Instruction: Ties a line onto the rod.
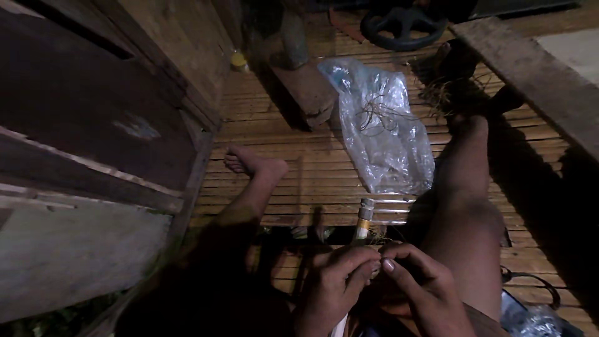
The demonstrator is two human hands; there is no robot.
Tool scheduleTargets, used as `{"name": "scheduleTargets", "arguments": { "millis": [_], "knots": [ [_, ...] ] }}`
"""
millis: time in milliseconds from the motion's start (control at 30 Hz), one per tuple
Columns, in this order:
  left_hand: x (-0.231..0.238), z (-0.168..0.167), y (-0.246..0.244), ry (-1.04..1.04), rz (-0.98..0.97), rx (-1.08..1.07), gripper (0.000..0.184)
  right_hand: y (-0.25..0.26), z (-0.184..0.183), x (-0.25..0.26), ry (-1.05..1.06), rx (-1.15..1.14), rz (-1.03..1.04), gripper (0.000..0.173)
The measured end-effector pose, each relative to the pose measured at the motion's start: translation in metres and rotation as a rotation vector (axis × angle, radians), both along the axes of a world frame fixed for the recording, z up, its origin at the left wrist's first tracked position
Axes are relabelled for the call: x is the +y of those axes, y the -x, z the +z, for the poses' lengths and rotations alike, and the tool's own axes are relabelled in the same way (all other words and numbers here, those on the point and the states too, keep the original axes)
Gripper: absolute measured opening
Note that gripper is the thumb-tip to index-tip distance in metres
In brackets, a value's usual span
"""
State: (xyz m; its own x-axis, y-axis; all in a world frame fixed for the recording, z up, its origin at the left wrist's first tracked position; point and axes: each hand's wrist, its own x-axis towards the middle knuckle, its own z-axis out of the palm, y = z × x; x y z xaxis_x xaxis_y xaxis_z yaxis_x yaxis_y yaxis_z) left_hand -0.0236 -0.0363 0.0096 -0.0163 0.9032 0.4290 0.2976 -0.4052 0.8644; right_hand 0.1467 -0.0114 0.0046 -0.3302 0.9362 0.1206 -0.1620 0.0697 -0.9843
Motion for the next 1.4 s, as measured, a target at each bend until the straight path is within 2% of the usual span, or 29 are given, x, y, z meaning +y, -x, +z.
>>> {"name": "scheduleTargets", "arguments": {
  "millis": [133,467,833,1400],
  "knots": [
    [-0.001,0.005,-0.001,-0.029,0.025,0.058,0.014,0.001,0.003,0.001,-0.086,-0.046,-0.035,0.008],
    [-0.001,0.005,-0.004,-0.041,0.033,0.029,0.016,0.003,0.001,0.001,-0.215,-0.115,-0.067,0.010],
    [-0.001,0.002,-0.007,0.030,0.123,0.131,0.022,0.000,-0.002,0.001,-0.234,-0.140,-0.064,0.014],
    [0.000,0.003,-0.011,-0.037,0.166,0.181,0.021,-0.001,-0.004,-0.002,-0.224,-0.125,-0.070,0.009]
  ]
}}
